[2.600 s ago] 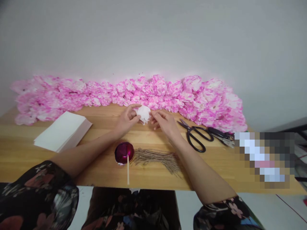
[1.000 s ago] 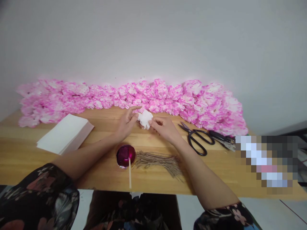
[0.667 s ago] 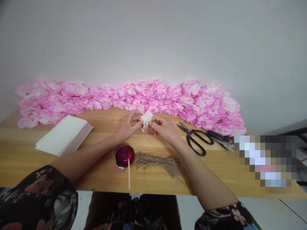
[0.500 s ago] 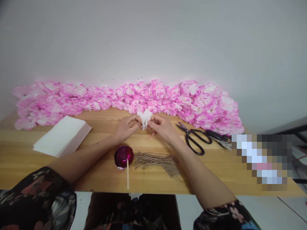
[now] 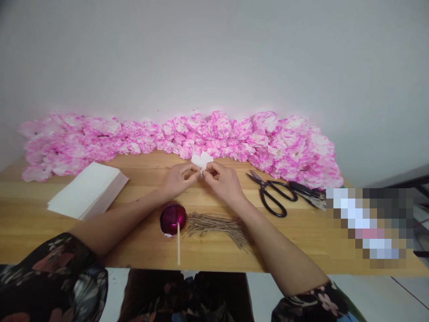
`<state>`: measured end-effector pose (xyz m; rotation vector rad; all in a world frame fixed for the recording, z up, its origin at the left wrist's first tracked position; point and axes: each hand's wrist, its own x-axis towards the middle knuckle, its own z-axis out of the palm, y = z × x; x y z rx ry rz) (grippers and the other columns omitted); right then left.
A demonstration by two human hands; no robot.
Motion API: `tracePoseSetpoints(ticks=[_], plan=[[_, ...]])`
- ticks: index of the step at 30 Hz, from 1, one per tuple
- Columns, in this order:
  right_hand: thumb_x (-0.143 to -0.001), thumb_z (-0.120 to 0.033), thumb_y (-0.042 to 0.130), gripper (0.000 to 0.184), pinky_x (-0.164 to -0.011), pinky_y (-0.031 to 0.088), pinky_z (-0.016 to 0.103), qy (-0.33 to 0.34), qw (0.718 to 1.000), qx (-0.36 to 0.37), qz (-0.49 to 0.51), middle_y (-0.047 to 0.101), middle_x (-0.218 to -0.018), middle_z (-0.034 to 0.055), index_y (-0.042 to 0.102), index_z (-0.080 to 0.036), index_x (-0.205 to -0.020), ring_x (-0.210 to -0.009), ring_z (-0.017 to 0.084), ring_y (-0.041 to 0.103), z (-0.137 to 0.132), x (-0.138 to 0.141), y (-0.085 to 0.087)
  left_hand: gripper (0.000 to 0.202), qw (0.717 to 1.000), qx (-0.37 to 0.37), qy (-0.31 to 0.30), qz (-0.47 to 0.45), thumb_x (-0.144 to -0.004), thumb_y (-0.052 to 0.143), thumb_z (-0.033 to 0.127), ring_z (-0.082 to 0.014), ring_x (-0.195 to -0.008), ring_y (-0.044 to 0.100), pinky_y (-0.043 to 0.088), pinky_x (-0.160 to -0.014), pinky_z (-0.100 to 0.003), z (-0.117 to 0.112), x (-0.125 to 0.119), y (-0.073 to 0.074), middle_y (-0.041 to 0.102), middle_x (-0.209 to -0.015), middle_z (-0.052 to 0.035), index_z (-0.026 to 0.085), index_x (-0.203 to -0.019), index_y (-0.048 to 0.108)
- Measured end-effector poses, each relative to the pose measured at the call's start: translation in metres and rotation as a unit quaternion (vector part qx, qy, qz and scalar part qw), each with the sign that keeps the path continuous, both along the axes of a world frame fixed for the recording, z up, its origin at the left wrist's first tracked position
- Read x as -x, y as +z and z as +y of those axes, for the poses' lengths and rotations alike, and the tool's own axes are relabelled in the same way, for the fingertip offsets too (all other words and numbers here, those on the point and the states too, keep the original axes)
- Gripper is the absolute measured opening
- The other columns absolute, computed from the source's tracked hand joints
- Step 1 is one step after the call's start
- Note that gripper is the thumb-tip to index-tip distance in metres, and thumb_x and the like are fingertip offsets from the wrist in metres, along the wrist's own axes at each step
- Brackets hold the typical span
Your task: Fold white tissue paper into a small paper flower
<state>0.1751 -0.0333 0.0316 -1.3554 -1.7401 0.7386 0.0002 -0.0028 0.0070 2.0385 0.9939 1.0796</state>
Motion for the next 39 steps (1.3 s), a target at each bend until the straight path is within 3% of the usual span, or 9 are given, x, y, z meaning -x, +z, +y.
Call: tracePoseSetpoints(ticks=[7, 12, 16, 24, 31, 39], plan=[[-0.079, -0.038, 0.060, 0.018, -0.051, 0.045, 0.025, 0.017, 0.995, 0.079, 0.065, 0.057, -0.068, -0.0002, 0.062, -0.020, -0.076, -0.059, 0.013, 0.052, 0.0048, -0.0047, -0.0011, 0.014, 0.998, 0.056, -0.005, -0.025, -0.085, 0.057, 0.023, -0.0151, -0.078, 0.065, 0.048, -0.076, -0.026, 0.0000, 0.0016, 0.0028, 0.073, -0.081, -0.0018, 0.016, -0.078, 0.067], [-0.080, -0.033, 0.058, 0.014, -0.055, 0.046, 0.027, 0.013, 0.998, 0.055, 0.041, 0.059, -0.068, 0.0001, 0.061, -0.021, -0.074, -0.060, 0.014, 0.053, 0.0034, -0.0020, -0.0007, 0.017, 0.998, 0.057, -0.001, -0.004, -0.085, 0.063, 0.031, -0.0151, -0.076, 0.064, 0.047, -0.073, -0.026, -0.0011, 0.0008, 0.0051, 0.073, -0.079, -0.0020, 0.016, -0.078, 0.068], [-0.082, -0.032, 0.058, 0.013, -0.058, 0.045, 0.027, 0.008, 0.999, 0.031, 0.022, 0.062, -0.070, 0.0008, 0.062, -0.022, -0.076, -0.065, 0.015, 0.055, 0.0025, -0.0007, -0.0025, 0.015, 0.999, 0.044, 0.007, -0.001, -0.084, 0.061, 0.027, -0.0145, -0.074, 0.064, 0.047, -0.071, -0.025, 0.0001, 0.0000, 0.0029, 0.072, -0.077, -0.0018, 0.016, -0.076, 0.067], [-0.081, -0.037, 0.059, 0.018, -0.055, 0.045, 0.027, 0.013, 0.996, 0.071, 0.049, 0.057, -0.070, -0.0005, 0.060, -0.021, -0.074, -0.061, 0.013, 0.051, 0.0040, -0.0035, 0.0001, 0.015, 0.998, 0.066, -0.001, -0.018, -0.084, 0.058, 0.026, -0.0143, -0.074, 0.064, 0.047, -0.071, -0.025, 0.0017, 0.0007, 0.0003, 0.073, -0.078, -0.0016, 0.016, -0.079, 0.068], [-0.081, -0.034, 0.060, 0.015, -0.055, 0.044, 0.026, 0.017, 0.997, 0.059, 0.037, 0.060, -0.070, 0.0003, 0.062, -0.021, -0.074, -0.061, 0.013, 0.053, 0.0049, -0.0035, -0.0016, 0.019, 0.997, 0.080, -0.007, -0.022, -0.085, 0.060, 0.032, -0.0149, -0.076, 0.064, 0.047, -0.072, -0.026, 0.0003, 0.0008, 0.0030, 0.073, -0.079, -0.0017, 0.016, -0.078, 0.068], [-0.079, -0.037, 0.062, 0.017, -0.050, 0.047, 0.025, 0.025, 0.994, 0.080, 0.071, 0.058, -0.069, -0.0004, 0.063, -0.021, -0.075, -0.059, 0.013, 0.051, 0.0061, -0.0039, -0.0017, 0.014, 0.997, 0.072, 0.001, -0.032, -0.084, 0.057, 0.024, -0.0142, -0.075, 0.063, 0.046, -0.072, -0.025, 0.0016, -0.0002, 0.0008, 0.072, -0.077, -0.0010, 0.016, -0.075, 0.066]])
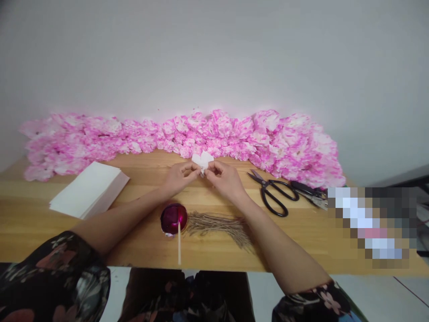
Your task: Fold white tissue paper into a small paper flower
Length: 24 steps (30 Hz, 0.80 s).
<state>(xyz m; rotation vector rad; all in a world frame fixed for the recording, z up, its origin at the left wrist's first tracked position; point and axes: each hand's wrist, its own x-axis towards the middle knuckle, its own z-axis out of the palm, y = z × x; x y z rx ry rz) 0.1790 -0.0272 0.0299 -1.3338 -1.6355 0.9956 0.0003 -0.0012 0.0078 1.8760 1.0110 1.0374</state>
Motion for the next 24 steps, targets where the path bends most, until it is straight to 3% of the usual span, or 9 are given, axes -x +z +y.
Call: tracePoseSetpoints(ticks=[11, 16, 20, 24], plan=[[-0.072, -0.046, 0.073, 0.028, -0.049, 0.046, 0.020, -0.018, 0.984, 0.111, 0.140, 0.062, -0.071, 0.0010, 0.064, -0.019, -0.079, -0.064, 0.013, 0.057, 0.009, -0.013, -0.005, 0.014, 0.993, 0.070, -0.024, -0.088, -0.082, 0.060, 0.029, -0.0134, -0.074, 0.063, 0.048, -0.075, -0.025, 0.005, 0.002, -0.002, 0.068, -0.076, -0.0025, 0.016, -0.076, 0.061], [-0.084, -0.055, 0.059, 0.037, -0.051, 0.042, 0.026, -0.039, 0.999, 0.029, 0.011, 0.061, -0.069, 0.0015, 0.060, -0.020, -0.074, -0.058, 0.013, 0.053, 0.003, -0.011, 0.002, 0.015, 0.993, 0.069, -0.028, -0.093, -0.083, 0.059, 0.028, -0.0140, -0.075, 0.065, 0.050, -0.077, -0.027, 0.004, 0.002, -0.001, 0.070, -0.077, -0.0033, 0.016, -0.076, 0.063], [-0.086, -0.047, 0.056, 0.036, -0.055, 0.033, 0.028, -0.032, 0.990, -0.063, -0.122, 0.054, -0.059, -0.0008, 0.055, -0.020, -0.062, -0.056, 0.013, 0.047, -0.004, -0.004, 0.008, 0.016, 0.996, 0.046, -0.043, -0.068, -0.085, 0.058, 0.028, -0.0148, -0.078, 0.065, 0.050, -0.080, -0.028, 0.003, 0.002, -0.002, 0.071, -0.079, -0.0036, 0.016, -0.076, 0.064], [-0.080, -0.040, 0.058, 0.023, -0.056, 0.034, 0.027, -0.025, 0.994, -0.046, -0.098, 0.056, -0.062, -0.0011, 0.060, -0.020, -0.069, -0.058, 0.013, 0.048, -0.002, -0.003, 0.004, 0.015, 0.996, 0.041, -0.032, -0.075, -0.085, 0.058, 0.028, -0.0136, -0.076, 0.063, 0.049, -0.077, -0.027, 0.004, 0.003, -0.004, 0.069, -0.077, -0.0019, 0.016, -0.075, 0.062]])
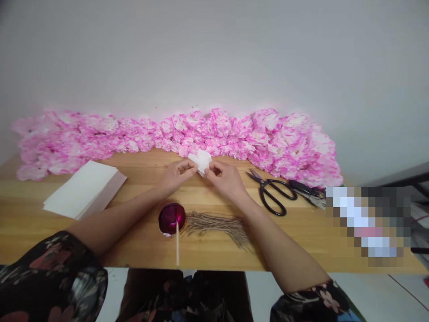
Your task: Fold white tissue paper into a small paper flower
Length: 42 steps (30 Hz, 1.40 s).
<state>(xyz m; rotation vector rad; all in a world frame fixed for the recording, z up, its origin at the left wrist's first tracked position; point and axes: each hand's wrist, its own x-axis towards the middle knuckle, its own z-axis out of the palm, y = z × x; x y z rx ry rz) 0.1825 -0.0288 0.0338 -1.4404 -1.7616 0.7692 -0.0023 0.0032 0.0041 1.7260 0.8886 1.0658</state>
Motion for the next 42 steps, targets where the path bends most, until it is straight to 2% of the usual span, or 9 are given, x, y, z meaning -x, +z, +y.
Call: tracePoseSetpoints(ticks=[5, 8, 10, 16, 23, 27, 31, 35, 42], plan=[[-0.080, -0.041, 0.060, 0.022, -0.056, 0.037, 0.028, 0.015, 0.999, 0.030, 0.035, 0.057, -0.066, -0.0006, 0.060, -0.020, -0.071, -0.059, 0.014, 0.049, 0.000, 0.000, -0.002, 0.021, 0.996, 0.039, -0.021, -0.072, -0.088, 0.060, 0.037, -0.0145, -0.079, 0.067, 0.051, -0.077, -0.027, -0.001, -0.002, -0.001, 0.070, -0.083, -0.0030, 0.016, -0.091, 0.057], [-0.081, -0.041, 0.060, 0.023, -0.056, 0.038, 0.028, 0.016, 0.999, 0.036, 0.023, 0.058, -0.065, -0.0002, 0.058, -0.021, -0.069, -0.059, 0.014, 0.050, -0.002, 0.005, -0.001, 0.032, 0.997, 0.046, -0.012, -0.066, -0.083, 0.067, 0.031, -0.0149, -0.085, 0.069, 0.051, -0.078, -0.026, -0.003, -0.005, -0.002, 0.072, -0.093, -0.0044, 0.017, -0.108, 0.053], [-0.081, -0.041, 0.061, 0.023, -0.055, 0.038, 0.029, 0.013, 0.999, 0.038, 0.017, 0.058, -0.065, 0.0000, 0.058, -0.021, -0.069, -0.059, 0.015, 0.050, -0.003, 0.006, 0.000, 0.035, 0.998, 0.040, 0.004, -0.046, -0.083, 0.065, 0.023, -0.0142, -0.083, 0.069, 0.051, -0.076, -0.025, -0.004, -0.007, -0.003, 0.071, -0.092, -0.0038, 0.017, -0.114, 0.051], [-0.077, -0.037, 0.063, 0.016, -0.054, 0.043, 0.027, 0.006, 0.997, 0.043, 0.061, 0.062, -0.071, -0.0002, 0.063, -0.021, -0.072, -0.060, 0.013, 0.051, 0.002, 0.001, -0.004, 0.032, 0.999, 0.033, 0.038, -0.006, -0.080, 0.055, 0.012, -0.0109, -0.071, 0.065, 0.047, -0.066, -0.021, -0.004, -0.005, 0.001, 0.065, -0.074, 0.0025, 0.017, -0.112, 0.053], [-0.070, -0.051, 0.073, 0.033, -0.048, 0.044, 0.023, -0.001, 0.968, 0.147, 0.201, 0.061, -0.070, 0.0007, 0.064, -0.019, -0.077, -0.060, 0.012, 0.054, 0.012, -0.010, -0.013, 0.032, 0.994, 0.069, 0.000, -0.081, -0.081, 0.054, 0.012, -0.0110, -0.070, 0.067, 0.050, -0.067, -0.023, 0.001, -0.006, -0.004, 0.068, -0.080, 0.0004, 0.018, -0.112, 0.048], [-0.081, -0.056, 0.060, 0.040, -0.050, 0.040, 0.026, 0.000, 0.988, 0.109, 0.108, 0.059, -0.063, 0.0009, 0.062, -0.019, -0.068, -0.053, 0.012, 0.051, 0.007, -0.006, -0.007, 0.032, 0.994, 0.061, -0.005, -0.088, -0.082, 0.054, 0.011, -0.0108, -0.071, 0.067, 0.050, -0.068, -0.022, 0.000, -0.006, -0.002, 0.070, -0.083, -0.0014, 0.017, -0.113, 0.049], [-0.081, -0.042, 0.060, 0.029, -0.053, 0.032, 0.027, 0.015, 0.999, 0.029, -0.011, 0.054, -0.057, -0.0016, 0.059, -0.020, -0.063, -0.055, 0.013, 0.046, 0.000, 0.002, 0.000, 0.033, 0.996, 0.049, -0.013, -0.069, -0.084, 0.053, 0.014, -0.0127, -0.078, 0.069, 0.052, -0.074, -0.024, -0.004, -0.005, 0.000, 0.072, -0.090, -0.0040, 0.016, -0.116, 0.049], [-0.079, -0.039, 0.060, 0.022, -0.055, 0.031, 0.027, 0.021, 0.999, 0.024, -0.019, 0.056, -0.060, -0.0018, 0.060, -0.020, -0.067, -0.058, 0.013, 0.047, -0.003, 0.007, 0.000, 0.039, 0.998, 0.044, -0.003, -0.034, -0.084, 0.061, 0.022, -0.0153, -0.085, 0.070, 0.052, -0.075, -0.025, -0.004, -0.006, -0.002, 0.072, -0.098, -0.0066, 0.017, -0.121, 0.050], [-0.076, -0.035, 0.059, 0.016, -0.055, 0.038, 0.026, 0.018, 0.999, 0.036, 0.019, 0.059, -0.066, -0.0009, 0.062, -0.020, -0.071, -0.059, 0.013, 0.048, 0.006, -0.005, -0.006, 0.044, 0.999, 0.034, 0.009, -0.024, -0.080, 0.053, 0.010, -0.0148, -0.086, 0.070, 0.052, -0.074, -0.024, -0.002, -0.005, -0.002, 0.072, -0.098, -0.0061, 0.016, -0.124, 0.049]])
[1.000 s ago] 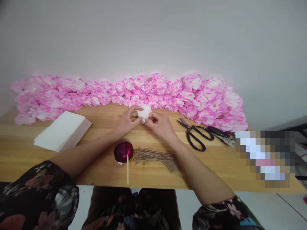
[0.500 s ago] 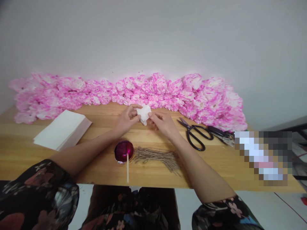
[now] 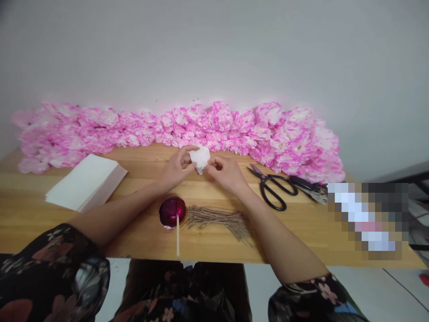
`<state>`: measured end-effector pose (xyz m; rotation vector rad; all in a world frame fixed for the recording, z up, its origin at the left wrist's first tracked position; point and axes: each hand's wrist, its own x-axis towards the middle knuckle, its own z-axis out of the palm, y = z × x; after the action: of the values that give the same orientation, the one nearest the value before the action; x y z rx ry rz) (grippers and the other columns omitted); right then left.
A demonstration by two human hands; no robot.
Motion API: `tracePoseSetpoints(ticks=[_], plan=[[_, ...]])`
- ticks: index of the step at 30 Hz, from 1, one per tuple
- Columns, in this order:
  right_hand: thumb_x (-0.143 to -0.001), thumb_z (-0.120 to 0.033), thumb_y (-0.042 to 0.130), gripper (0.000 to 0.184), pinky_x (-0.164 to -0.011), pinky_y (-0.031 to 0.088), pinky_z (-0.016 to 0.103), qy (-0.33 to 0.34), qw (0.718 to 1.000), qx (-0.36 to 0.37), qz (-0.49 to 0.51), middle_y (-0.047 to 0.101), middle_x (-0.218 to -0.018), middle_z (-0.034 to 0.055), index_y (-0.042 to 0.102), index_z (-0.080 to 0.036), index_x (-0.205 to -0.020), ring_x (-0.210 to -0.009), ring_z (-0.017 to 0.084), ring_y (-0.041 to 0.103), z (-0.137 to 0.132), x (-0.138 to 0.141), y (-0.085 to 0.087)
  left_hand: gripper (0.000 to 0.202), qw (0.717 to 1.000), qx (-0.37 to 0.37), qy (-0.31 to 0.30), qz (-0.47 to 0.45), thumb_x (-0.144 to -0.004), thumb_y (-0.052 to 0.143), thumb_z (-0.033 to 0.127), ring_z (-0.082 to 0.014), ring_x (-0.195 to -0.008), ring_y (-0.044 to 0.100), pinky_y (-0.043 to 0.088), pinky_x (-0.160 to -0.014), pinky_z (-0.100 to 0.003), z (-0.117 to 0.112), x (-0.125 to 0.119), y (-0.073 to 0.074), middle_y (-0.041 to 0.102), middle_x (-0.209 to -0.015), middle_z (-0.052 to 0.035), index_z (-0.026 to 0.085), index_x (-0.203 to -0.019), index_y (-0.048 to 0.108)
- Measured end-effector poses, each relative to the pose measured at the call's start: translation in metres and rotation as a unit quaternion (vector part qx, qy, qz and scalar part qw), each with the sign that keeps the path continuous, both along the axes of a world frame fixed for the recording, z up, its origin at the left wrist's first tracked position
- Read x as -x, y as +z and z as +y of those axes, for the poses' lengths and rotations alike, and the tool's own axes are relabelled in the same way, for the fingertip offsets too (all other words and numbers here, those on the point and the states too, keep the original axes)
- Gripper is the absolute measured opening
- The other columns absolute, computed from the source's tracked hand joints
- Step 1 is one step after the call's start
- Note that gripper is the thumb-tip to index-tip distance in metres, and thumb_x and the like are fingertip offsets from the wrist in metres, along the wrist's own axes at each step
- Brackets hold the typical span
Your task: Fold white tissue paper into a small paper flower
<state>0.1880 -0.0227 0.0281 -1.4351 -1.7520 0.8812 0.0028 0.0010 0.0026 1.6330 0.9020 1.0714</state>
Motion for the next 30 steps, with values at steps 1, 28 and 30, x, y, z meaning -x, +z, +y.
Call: tracePoseSetpoints(ticks=[1, 28, 30], plan=[[-0.076, -0.036, 0.059, 0.016, -0.054, 0.040, 0.026, -0.007, 1.000, 0.007, 0.017, 0.060, -0.068, -0.0005, 0.063, -0.020, -0.074, -0.059, 0.013, 0.049, 0.002, -0.004, 0.000, 0.044, 1.000, 0.000, -0.005, -0.004, -0.081, 0.053, 0.010, -0.0149, -0.086, 0.070, 0.053, -0.075, -0.024, 0.000, 0.000, 0.000, 0.072, -0.098, -0.0066, 0.016, -0.124, 0.049], [-0.085, -0.038, 0.060, 0.020, -0.062, 0.035, 0.029, -0.051, 0.992, -0.116, -0.024, 0.061, -0.071, 0.0004, 0.061, -0.020, -0.075, -0.066, 0.015, 0.051, 0.003, 0.000, -0.011, 0.051, 0.996, -0.080, -0.025, 0.040, -0.086, 0.054, 0.015, -0.0173, -0.092, 0.070, 0.054, -0.083, -0.030, -0.003, 0.001, -0.002, 0.072, -0.108, -0.0093, 0.015, -0.136, 0.046], [-0.084, -0.041, 0.061, 0.023, -0.061, 0.035, 0.028, -0.052, 0.994, -0.089, 0.037, 0.059, -0.069, -0.0005, 0.061, -0.020, -0.074, -0.064, 0.014, 0.049, 0.008, -0.004, -0.015, 0.052, 0.996, -0.083, -0.026, 0.035, -0.086, 0.054, 0.014, -0.0171, -0.090, 0.070, 0.054, -0.083, -0.030, -0.002, 0.001, -0.003, 0.073, -0.103, -0.0082, 0.015, -0.137, 0.045]])
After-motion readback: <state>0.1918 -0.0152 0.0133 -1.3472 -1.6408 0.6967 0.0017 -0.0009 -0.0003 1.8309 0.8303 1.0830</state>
